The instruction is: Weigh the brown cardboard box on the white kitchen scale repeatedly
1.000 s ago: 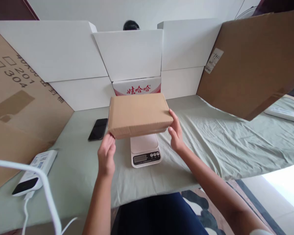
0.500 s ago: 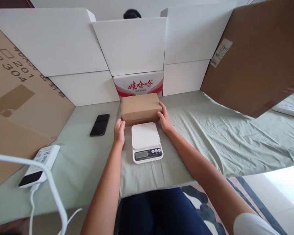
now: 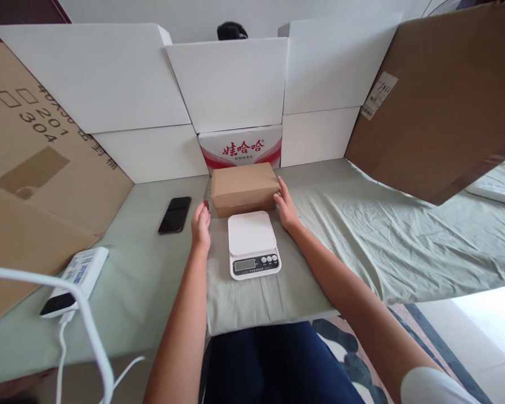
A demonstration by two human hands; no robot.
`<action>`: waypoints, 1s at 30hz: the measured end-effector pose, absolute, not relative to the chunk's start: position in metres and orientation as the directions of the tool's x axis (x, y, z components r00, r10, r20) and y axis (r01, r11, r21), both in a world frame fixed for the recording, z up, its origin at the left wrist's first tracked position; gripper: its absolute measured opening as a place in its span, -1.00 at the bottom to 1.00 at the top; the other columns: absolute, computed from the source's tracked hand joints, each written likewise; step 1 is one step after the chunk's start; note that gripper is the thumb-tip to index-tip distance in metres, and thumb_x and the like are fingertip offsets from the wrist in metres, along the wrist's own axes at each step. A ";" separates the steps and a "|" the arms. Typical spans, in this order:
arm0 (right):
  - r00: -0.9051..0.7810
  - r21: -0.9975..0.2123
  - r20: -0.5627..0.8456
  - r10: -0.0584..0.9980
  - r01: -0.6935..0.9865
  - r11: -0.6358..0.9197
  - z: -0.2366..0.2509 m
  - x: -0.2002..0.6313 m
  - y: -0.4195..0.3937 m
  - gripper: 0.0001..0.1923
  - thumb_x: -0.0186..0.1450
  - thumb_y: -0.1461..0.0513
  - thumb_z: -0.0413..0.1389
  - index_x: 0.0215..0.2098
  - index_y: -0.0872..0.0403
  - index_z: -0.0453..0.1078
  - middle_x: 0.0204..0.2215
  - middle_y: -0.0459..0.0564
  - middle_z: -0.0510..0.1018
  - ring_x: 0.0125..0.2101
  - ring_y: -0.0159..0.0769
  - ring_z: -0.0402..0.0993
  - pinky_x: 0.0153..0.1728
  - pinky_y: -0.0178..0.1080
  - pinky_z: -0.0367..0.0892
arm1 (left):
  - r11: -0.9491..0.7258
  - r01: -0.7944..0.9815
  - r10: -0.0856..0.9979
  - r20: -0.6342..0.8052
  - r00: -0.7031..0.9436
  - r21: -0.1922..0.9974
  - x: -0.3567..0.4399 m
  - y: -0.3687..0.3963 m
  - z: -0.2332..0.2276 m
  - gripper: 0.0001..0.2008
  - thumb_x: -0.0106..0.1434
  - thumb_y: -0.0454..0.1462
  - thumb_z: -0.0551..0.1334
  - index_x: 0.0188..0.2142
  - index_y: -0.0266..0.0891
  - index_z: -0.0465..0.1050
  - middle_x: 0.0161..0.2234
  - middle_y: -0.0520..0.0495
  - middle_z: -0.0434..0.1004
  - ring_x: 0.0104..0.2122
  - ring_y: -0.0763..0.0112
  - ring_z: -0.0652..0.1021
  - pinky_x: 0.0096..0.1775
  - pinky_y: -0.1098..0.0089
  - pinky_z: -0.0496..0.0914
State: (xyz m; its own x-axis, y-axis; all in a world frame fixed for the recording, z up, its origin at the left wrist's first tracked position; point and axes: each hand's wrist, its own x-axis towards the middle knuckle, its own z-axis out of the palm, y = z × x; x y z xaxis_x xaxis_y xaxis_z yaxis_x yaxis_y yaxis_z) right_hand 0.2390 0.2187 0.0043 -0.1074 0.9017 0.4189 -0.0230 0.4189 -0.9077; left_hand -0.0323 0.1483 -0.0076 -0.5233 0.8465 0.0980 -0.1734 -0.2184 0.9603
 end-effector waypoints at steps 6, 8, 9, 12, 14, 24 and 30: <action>-0.131 -0.889 0.446 0.885 0.046 0.455 0.002 0.237 0.222 -0.12 0.39 -0.19 0.04 0.53 -0.01 0.03 0.50 0.09 0.23 0.51 0.09 0.08 0.50 0.19 0.06 | -0.211 -0.044 0.907 0.179 -0.382 0.976 -0.021 0.152 -0.016 -0.46 0.33 0.11 0.28 0.09 -0.20 0.56 0.18 -0.25 0.61 0.30 0.07 0.51 0.34 0.11 0.33; -0.136 -0.880 0.463 0.876 0.051 0.473 0.001 0.237 0.222 -0.10 0.38 -0.21 0.05 0.54 -0.01 0.01 0.52 0.09 0.19 0.50 0.09 0.10 0.49 0.18 0.10 | -0.232 -0.033 0.891 0.199 -0.408 0.972 -0.018 0.151 -0.015 -0.43 0.33 0.14 0.26 0.10 -0.20 0.56 0.20 -0.25 0.60 0.31 0.07 0.50 0.34 0.11 0.32; -0.135 -0.870 0.481 0.866 0.052 0.491 0.002 0.237 0.222 -0.08 0.38 -0.23 0.06 0.54 -0.02 0.00 0.53 0.09 0.17 0.51 0.09 0.09 0.48 0.18 0.11 | -0.245 -0.032 0.881 0.209 -0.424 0.969 -0.017 0.150 -0.013 -0.41 0.33 0.15 0.25 0.13 -0.21 0.55 0.21 -0.26 0.59 0.32 0.07 0.49 0.35 0.11 0.30; -0.101 -0.810 0.575 0.812 0.071 0.582 0.006 0.240 0.215 -0.07 0.39 -0.24 0.06 0.55 -0.05 -0.04 0.54 0.10 0.11 0.51 0.09 0.07 0.49 0.17 0.09 | -0.318 0.002 0.857 0.288 -0.428 0.948 -0.012 0.138 -0.003 -0.37 0.35 0.15 0.23 0.19 -0.21 0.53 0.26 -0.25 0.55 0.35 0.07 0.46 0.38 0.12 0.26; -0.079 -0.749 0.649 0.757 0.110 0.653 0.010 0.244 0.204 -0.11 0.42 -0.22 0.05 0.55 -0.09 -0.07 0.54 0.10 0.09 0.51 0.08 0.05 0.50 0.17 0.06 | -0.380 0.035 0.838 0.360 -0.410 0.924 -0.008 0.124 0.006 -0.36 0.36 0.14 0.23 0.24 -0.21 0.51 0.28 -0.24 0.53 0.36 0.05 0.44 0.38 0.13 0.26; -0.165 -0.685 0.681 0.714 0.200 0.700 0.002 0.268 0.118 -0.18 0.46 -0.21 -0.02 0.55 -0.16 -0.12 0.36 0.16 0.20 0.39 0.12 0.19 0.33 0.22 0.30 | -0.339 0.198 0.849 0.390 -0.358 0.920 -0.003 0.013 -0.004 -0.19 0.39 0.18 0.17 0.43 -0.29 0.31 0.40 -0.35 0.37 0.47 -0.10 0.23 0.44 0.02 0.16; -0.189 -0.733 0.630 0.753 0.174 0.657 0.001 0.268 0.106 -0.24 0.46 -0.21 -0.02 0.51 -0.19 -0.01 0.28 0.16 0.25 0.29 0.11 0.28 0.18 0.17 0.44 | -0.307 0.132 0.846 0.334 -0.415 0.942 -0.002 -0.006 -0.016 -0.22 0.38 0.14 0.21 0.41 -0.28 0.34 0.41 -0.36 0.35 0.44 -0.13 0.30 0.43 -0.03 0.18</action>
State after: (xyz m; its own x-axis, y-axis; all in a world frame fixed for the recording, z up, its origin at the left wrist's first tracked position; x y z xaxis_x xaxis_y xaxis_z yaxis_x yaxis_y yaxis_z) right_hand 0.2684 0.1057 0.0014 -0.1893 0.7532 0.6299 0.1739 0.6571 -0.7334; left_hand -0.0016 -0.0064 -0.0159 -0.4155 0.8461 0.3338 0.1317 -0.3072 0.9425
